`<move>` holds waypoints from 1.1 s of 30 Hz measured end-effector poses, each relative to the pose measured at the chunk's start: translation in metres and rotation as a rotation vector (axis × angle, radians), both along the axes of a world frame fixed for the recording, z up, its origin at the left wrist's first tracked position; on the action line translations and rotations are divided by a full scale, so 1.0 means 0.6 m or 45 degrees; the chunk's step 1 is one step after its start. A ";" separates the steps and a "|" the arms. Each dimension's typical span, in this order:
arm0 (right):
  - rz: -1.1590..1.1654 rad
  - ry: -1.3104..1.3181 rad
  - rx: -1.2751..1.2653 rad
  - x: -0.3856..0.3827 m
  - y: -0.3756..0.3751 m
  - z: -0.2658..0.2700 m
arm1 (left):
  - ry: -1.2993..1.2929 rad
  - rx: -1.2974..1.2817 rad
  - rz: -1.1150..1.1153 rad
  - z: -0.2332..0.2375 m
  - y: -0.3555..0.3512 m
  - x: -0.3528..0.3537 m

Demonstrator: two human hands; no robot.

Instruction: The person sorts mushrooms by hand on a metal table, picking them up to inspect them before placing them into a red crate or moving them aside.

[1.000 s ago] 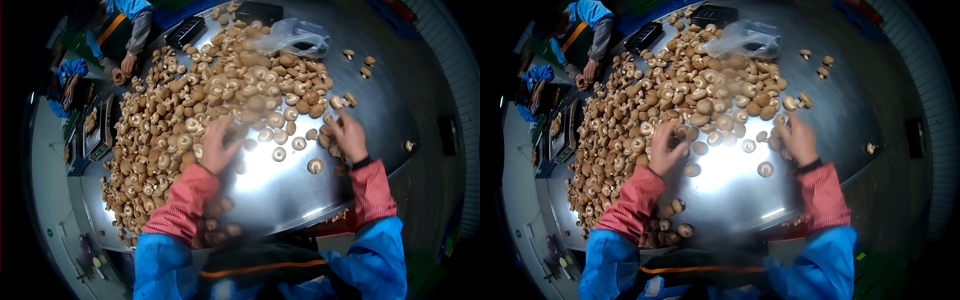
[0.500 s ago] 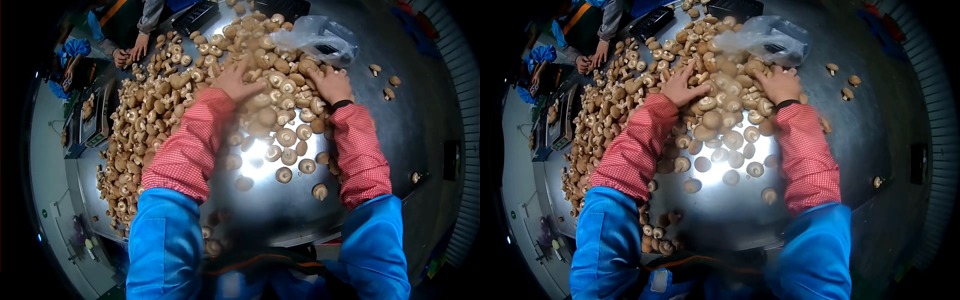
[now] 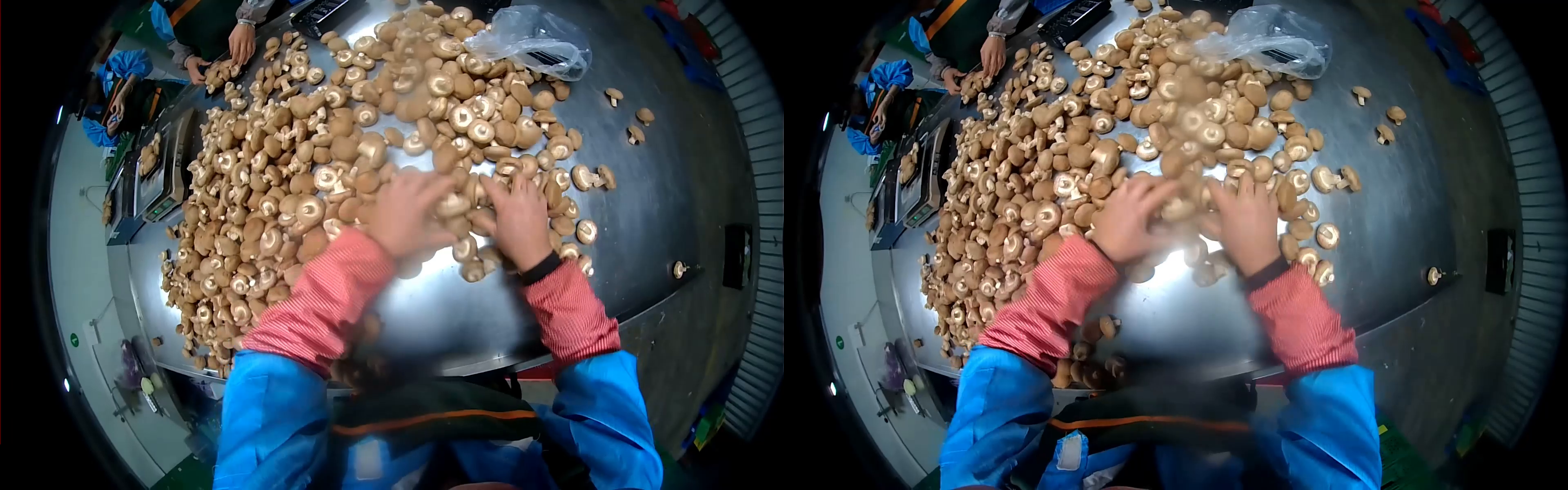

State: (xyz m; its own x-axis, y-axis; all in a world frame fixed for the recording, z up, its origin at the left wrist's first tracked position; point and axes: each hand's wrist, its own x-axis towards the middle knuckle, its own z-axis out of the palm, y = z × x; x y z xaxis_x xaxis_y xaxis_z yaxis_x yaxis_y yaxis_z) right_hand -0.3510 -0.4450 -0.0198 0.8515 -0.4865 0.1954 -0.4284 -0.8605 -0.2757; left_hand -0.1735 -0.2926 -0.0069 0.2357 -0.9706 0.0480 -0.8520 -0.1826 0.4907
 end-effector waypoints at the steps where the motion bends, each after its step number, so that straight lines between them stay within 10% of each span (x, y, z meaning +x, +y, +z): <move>1: -0.021 0.015 -0.027 -0.016 0.024 0.000 | -0.019 -0.044 0.050 0.002 0.016 -0.025; 16: 0.199 0.186 0.279 -0.199 0.180 0.011 | -0.064 -0.092 0.095 -0.029 0.272 -0.141; 25: -0.053 -0.220 0.265 -0.086 0.092 0.023 | 0.355 -0.093 0.770 -0.024 0.335 -0.112; 33: -0.001 -0.019 -0.065 0.035 0.043 -0.063 | 0.104 -0.214 0.462 0.018 0.287 -0.142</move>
State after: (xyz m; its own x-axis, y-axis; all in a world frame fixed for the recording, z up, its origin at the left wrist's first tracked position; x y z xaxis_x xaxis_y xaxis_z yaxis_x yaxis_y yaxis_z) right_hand -0.3302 -0.4192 -0.0578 0.8479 -0.4764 0.2325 -0.4253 -0.8732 -0.2380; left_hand -0.2585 -0.1204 0.0039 0.5712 -0.8039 0.1659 -0.7039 -0.3758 0.6027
